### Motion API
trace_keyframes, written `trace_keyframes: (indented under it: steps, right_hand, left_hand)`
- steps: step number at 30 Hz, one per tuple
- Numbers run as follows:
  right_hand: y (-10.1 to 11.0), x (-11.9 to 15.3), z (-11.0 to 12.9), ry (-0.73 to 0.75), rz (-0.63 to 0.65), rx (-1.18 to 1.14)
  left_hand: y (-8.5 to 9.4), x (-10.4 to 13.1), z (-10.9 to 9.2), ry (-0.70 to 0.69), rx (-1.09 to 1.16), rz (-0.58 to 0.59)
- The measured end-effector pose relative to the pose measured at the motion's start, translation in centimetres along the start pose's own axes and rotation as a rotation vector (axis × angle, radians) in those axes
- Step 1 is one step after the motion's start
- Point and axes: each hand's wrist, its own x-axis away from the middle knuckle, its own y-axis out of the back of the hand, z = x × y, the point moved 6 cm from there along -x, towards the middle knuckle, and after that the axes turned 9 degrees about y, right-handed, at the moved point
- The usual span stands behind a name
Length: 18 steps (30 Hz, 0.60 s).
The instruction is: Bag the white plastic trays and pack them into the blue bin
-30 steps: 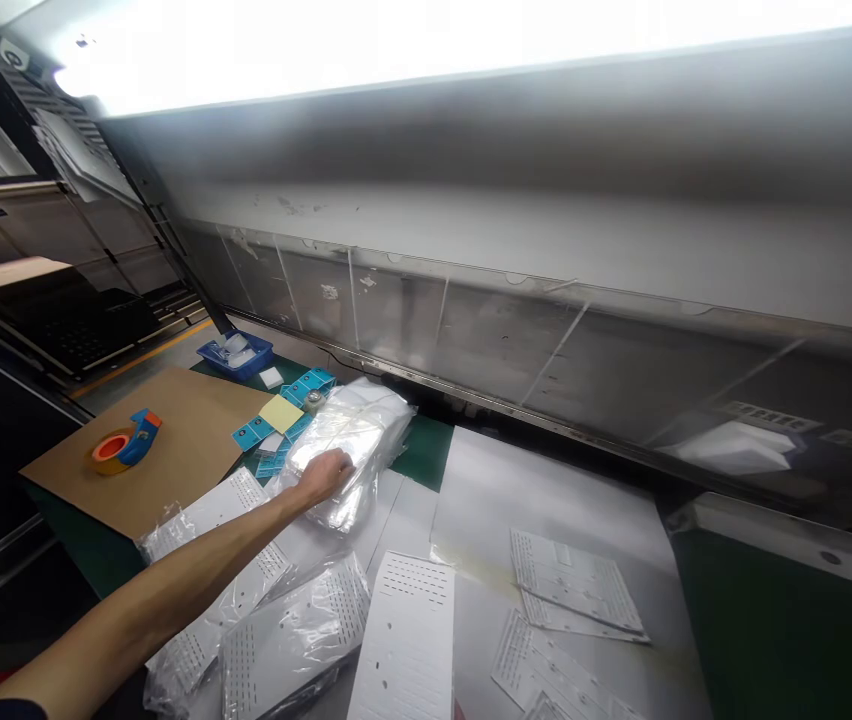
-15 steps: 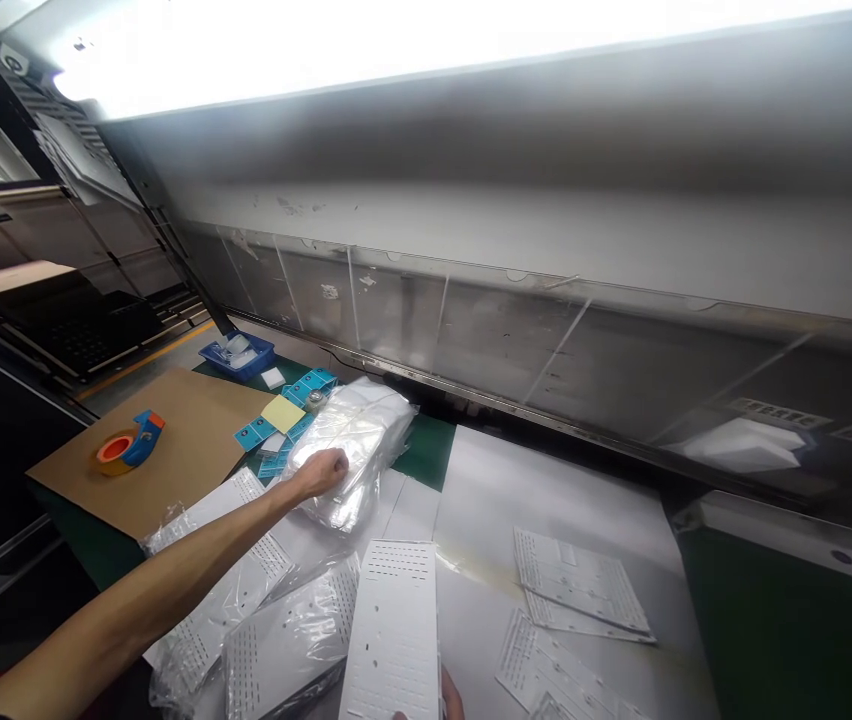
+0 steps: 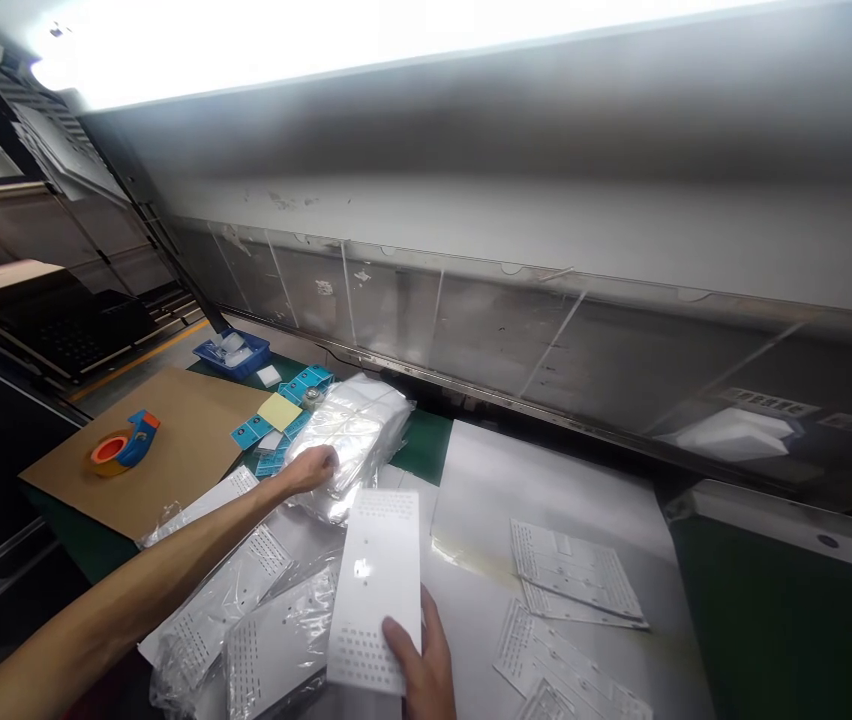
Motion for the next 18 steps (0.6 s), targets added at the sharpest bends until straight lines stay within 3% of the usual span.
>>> trace_keyframes:
  steps: [3,7,12,18]
  right_hand:
    - [-3.5,-2.9,0.9,-0.028,0.221,-0.153]
    - [-6.0,-6.6,-0.1,-0.042,0.264,-0.093]
    - [-5.8,-7.1,-1.5,-0.079,0.220,0.010]
    - [-6.2,-7.1,0.8,-0.039,0.233,0.064]
  left_hand:
    - [0.1,-0.1,0.3,0.008,0.060,-0.003]
    - [0.6,-0.4,1.1,0.054,0.172,-0.046]
    - [1.1,-0.9,2.2,0.145,0.378,-0.088]
    - [2.5,-0.9,2.3,0.180,0.669,-0.092]
